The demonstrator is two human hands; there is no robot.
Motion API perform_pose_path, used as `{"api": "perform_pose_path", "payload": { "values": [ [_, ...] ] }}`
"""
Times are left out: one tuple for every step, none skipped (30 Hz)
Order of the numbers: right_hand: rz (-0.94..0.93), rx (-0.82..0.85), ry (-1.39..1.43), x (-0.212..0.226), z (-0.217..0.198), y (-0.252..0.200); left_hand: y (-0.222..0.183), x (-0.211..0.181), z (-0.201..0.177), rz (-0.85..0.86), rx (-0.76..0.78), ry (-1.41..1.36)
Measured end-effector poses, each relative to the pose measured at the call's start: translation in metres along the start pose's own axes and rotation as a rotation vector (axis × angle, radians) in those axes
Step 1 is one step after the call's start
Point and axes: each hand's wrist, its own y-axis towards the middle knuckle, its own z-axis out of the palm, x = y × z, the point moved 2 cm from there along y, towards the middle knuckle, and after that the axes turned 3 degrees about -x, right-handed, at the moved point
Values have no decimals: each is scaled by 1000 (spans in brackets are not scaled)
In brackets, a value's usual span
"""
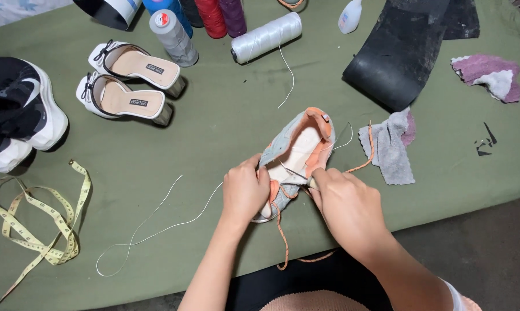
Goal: Hand-sewing the upper components of a grey and orange sneaker.
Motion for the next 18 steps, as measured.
{"api": "perform_pose_path", "payload": {
  "values": [
    [1,2,1,0,-2,-2,-1,0,0,0,2,1],
    [9,11,27,-1,-4,-2,-1,-1,-1,4,8,-2],
    [17,21,53,-1,-7,-2,-2,-1,-2,8,14,-5],
    [17,17,54,-2,-6,-3,-8,2,9,11,11,-4],
    [30,6,51,-3,-5,-4,-14,4,18,107,-161,38],
    [44,-2,48,-4,-4,-6,-22,6,27,203,-329,79],
    [44,-3,47,-6,-3,-6,-31,-5,24,204,-330,79],
    [81,27,49,-9,-1,-7,-43,-17,18,301,-472,105],
    [118,57,51,-12,1,-9,-55,-30,13,400,-613,131],
    [118,55,49,-16,-1,-12,-63,-39,6,400,-615,129],
    [136,87,184,-21,-2,-16,-72,-49,-1,463,-676,162],
    [152,118,318,-26,-4,-19,-81,-59,-8,526,-740,196],
    [150,116,315,-30,8,-19,-80,-58,-6,525,-744,194],
    [129,91,423,-33,20,-23,-84,-57,-5,598,-764,163],
    [108,66,532,-36,32,-27,-89,-56,-3,671,-783,132],
    [110,72,532,-39,47,-32,-93,-51,2,668,-778,132],
    [151,63,583,-44,62,-37,-97,-47,6,692,-758,149],
    [193,50,634,-48,77,-41,-100,-43,11,721,-740,166]
  ]
}}
